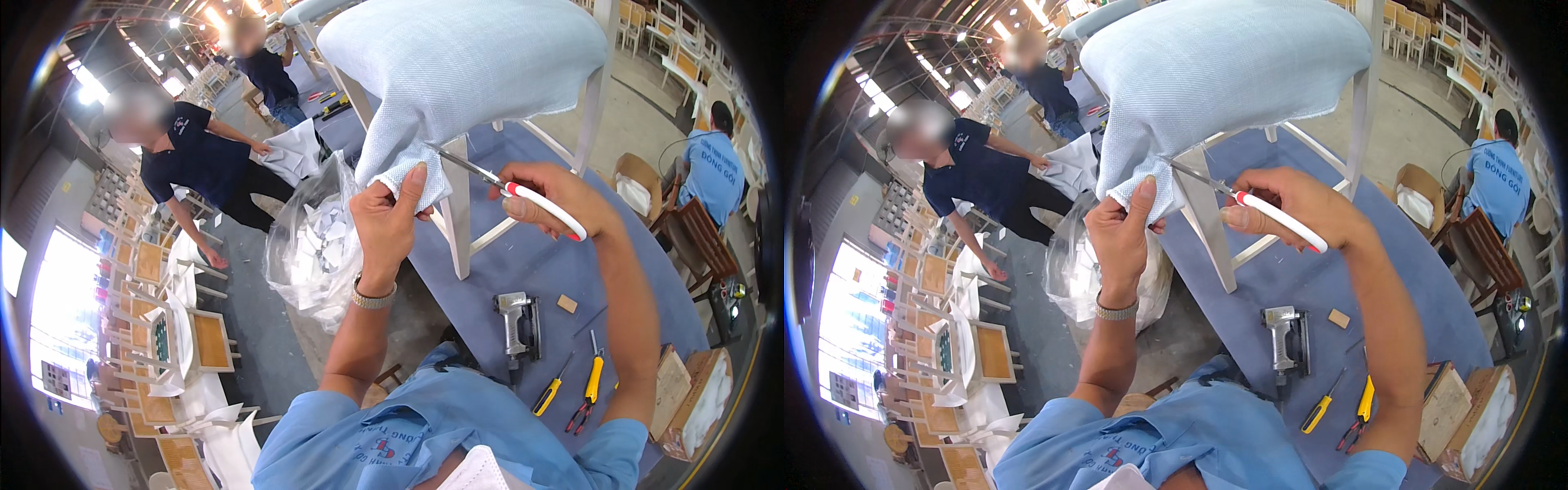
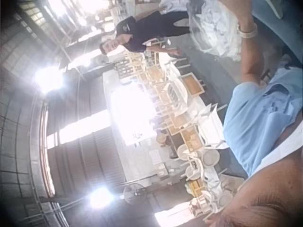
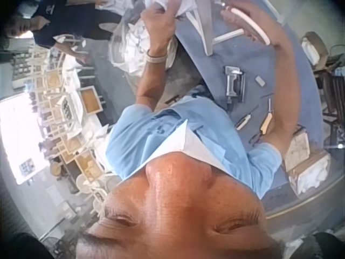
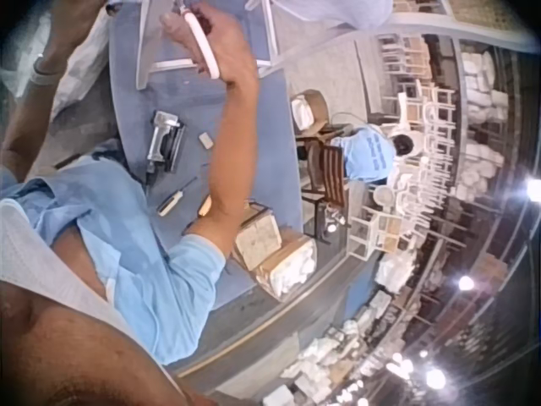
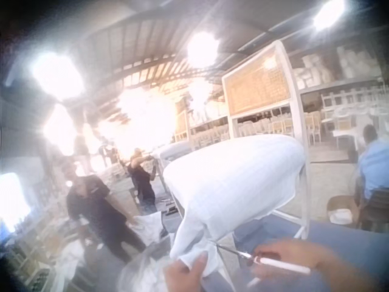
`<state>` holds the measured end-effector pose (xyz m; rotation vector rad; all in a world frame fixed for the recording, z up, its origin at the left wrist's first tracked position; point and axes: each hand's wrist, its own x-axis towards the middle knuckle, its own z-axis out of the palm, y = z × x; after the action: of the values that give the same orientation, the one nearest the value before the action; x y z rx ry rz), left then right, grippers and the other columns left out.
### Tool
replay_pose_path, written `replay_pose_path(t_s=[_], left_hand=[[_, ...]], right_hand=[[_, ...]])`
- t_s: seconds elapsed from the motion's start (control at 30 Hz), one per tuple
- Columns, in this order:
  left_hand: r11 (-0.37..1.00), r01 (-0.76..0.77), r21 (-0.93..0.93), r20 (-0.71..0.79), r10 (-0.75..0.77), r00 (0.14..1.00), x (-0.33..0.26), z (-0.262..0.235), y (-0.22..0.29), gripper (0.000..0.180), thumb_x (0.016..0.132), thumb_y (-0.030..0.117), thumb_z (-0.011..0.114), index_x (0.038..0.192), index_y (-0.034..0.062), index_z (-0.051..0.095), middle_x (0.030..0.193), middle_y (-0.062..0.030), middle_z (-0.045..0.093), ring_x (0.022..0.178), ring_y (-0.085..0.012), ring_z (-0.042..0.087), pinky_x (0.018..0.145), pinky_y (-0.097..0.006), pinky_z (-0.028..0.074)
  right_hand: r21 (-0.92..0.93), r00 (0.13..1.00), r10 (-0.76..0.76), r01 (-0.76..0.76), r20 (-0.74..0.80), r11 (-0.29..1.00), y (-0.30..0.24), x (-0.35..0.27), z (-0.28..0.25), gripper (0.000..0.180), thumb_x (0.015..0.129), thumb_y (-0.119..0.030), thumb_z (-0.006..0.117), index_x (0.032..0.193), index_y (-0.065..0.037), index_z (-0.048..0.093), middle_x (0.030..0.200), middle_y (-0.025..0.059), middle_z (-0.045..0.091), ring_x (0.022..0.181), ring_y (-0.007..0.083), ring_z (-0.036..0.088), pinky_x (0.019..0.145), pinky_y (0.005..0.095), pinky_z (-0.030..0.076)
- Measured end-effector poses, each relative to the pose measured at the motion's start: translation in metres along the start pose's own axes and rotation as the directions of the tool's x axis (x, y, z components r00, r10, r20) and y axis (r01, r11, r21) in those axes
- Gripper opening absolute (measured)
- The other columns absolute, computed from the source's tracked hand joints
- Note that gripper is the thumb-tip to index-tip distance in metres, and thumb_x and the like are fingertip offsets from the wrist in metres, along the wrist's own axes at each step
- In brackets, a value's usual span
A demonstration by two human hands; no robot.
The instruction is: The person staples light blue fabric to the underside of a white chair frame using a pneumatic staple gun. They repeatedly pull the fabric taut, staple it, trim excess with scissors, and tuck edges with a yellow tool. The chair remains upside down on a blue workbench throughout.
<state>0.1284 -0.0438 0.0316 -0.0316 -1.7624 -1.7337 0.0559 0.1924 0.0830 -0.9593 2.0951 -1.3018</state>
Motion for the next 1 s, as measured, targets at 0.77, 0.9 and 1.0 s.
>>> replay_pose_path(t_s=[0.77, 0.9, 1.0], left_hand=[[0.915, -0.204, 0.349, 0.204, 0.139, 0.969, 0.043, -0.037, 0.036, 0.020, 0.090, 0.016, 0.077, 0.088, -0.0035, 0.076, 0.064, 0.0006, 0.064, 0.057, -0.0032, 0.054, 0.050, -0.022, 0.040], [0.806, -0.320, 0.499, 0.207, 0.248, 0.946, 0.032, -0.034, 0.026, 0.039, 0.088, 0.020, 0.079, 0.063, -0.0040, 0.060, 0.051, -0.0010, 0.045, 0.051, -0.0057, 0.035, 0.045, -0.028, 0.028], [0.723, -0.425, 0.544, 0.212, 0.372, 0.904, 0.020, -0.026, 0.014, 0.049, 0.087, 0.019, 0.080, 0.057, -0.0014, 0.047, 0.050, -0.0042, 0.034, 0.050, -0.0083, 0.029, 0.044, -0.031, 0.026]], right_hand=[[0.422, 0.976, -0.094, 0.170, -0.196, 0.891, 0.026, 0.010, 0.082, 0.050, 0.098, -0.054, 0.058, 0.105, -0.005, 0.060, 0.072, 0.0008, 0.053, 0.053, 0.0088, 0.052, 0.047, 0.0249, 0.045], [0.397, 0.960, -0.086, 0.191, -0.267, 0.898, 0.028, 0.018, 0.090, 0.051, 0.097, -0.055, 0.059, 0.104, -0.004, 0.060, 0.070, 0.0018, 0.054, 0.052, 0.0087, 0.052, 0.046, 0.0254, 0.044], [0.411, 0.939, -0.100, 0.238, -0.329, 0.880, 0.032, 0.024, 0.107, 0.050, 0.097, -0.054, 0.061, 0.104, -0.004, 0.060, 0.068, 0.0024, 0.055, 0.053, 0.0087, 0.053, 0.047, 0.0262, 0.043]])
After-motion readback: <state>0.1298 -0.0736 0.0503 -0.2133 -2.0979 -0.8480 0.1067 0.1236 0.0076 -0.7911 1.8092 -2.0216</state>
